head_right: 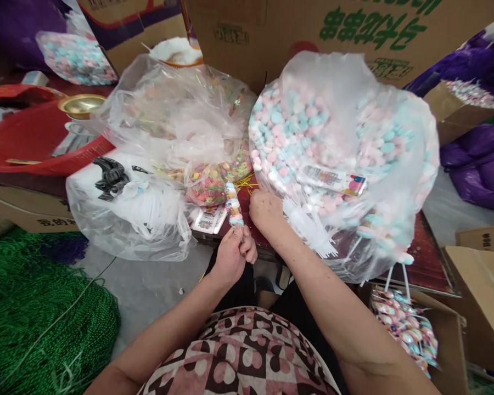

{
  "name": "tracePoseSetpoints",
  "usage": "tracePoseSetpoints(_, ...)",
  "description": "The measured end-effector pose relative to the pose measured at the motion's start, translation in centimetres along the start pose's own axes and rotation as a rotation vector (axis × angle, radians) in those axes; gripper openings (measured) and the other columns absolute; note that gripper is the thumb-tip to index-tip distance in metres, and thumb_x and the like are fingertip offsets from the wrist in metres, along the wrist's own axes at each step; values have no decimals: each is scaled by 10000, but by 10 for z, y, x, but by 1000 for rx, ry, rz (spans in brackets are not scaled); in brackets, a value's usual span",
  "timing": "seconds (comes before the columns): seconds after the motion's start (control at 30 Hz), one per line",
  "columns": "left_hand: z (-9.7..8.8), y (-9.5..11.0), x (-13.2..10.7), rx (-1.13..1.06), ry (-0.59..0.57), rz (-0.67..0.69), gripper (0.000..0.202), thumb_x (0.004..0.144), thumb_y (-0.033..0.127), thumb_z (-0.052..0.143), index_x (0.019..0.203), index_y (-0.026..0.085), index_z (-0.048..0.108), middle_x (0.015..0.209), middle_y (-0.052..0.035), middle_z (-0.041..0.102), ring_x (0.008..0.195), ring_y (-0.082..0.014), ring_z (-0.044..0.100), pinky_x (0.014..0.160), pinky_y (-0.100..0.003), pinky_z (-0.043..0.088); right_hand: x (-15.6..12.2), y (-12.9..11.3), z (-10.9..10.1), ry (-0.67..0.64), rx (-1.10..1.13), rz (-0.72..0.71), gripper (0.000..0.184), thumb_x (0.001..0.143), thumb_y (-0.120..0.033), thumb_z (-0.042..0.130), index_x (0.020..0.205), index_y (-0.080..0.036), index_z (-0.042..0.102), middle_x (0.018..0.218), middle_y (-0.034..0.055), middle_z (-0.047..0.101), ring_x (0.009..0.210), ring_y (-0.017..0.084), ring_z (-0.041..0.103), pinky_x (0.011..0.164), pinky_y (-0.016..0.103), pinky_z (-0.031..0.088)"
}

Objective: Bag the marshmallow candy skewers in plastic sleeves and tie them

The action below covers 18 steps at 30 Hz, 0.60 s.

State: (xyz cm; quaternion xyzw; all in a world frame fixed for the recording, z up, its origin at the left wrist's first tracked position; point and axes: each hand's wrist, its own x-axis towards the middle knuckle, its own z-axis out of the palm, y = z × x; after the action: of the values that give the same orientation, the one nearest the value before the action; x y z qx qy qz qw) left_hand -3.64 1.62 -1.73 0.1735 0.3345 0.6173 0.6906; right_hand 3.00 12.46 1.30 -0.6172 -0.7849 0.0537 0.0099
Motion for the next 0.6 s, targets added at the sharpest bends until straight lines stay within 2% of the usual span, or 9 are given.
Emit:
tracePoseSetpoints(0.07,0,0,0,0,-1,0,465,746,598,686,765,193,456,460,112,328,347,-62,355,385,-208,327,5,-2,4,8,12,23,321,917,-130,382,1045,-85,673,1007,230,705,930,285,692,763,344,496)
tracePoseSetpoints(0.2,-1,-1,1,-6,2,0,453,752,583,687,768,193,458,457,112,331,345,-63,353,381,-210,329,14,3,5,15,46,40,263,868,-139,476,1031,-101,678,1003,216,715,970,289,686,811,341,496)
tracePoseSetpoints(0.3,-1,0,0,-8,-3,-9,438,765,572,679,778,191,462,462,110,344,352,-66,368,385,-211,339,13,15,-3,11,327,86,153,784,-145,553,862,-150,685,907,147,737,935,279,692,805,332,502)
tracePoseSetpoints(0.37,-1,0,0,-4,-9,-16,437,768,573,676,783,191,463,466,109,346,357,-67,377,390,-212,345,10,24,-7,-11,589,136,69,740,-162,573,741,-174,641,716,82,716,771,236,700,711,302,516)
tracePoseSetpoints(0.43,0,1,0,4,-12,-20,447,762,584,676,782,192,462,464,111,340,355,-68,377,391,-212,342,4,33,-9,-44,759,168,42,732,-178,563,701,-189,589,581,25,664,577,175,655,569,255,501)
tracePoseSetpoints(0.5,1,2,0,15,-11,-27,455,758,591,677,779,191,462,461,112,336,352,-68,375,390,-212,337,-1,38,-7,-62,872,182,46,739,-167,532,706,-195,547,561,-4,647,465,126,594,472,220,471)
tracePoseSetpoints(0.6,2,3,0,23,-12,-29,454,755,587,681,779,190,463,458,113,335,351,-66,369,394,-211,339,-6,41,-2,-47,1035,216,68,734,-136,523,719,-200,504,566,-31,619,409,83,537,416,187,447)
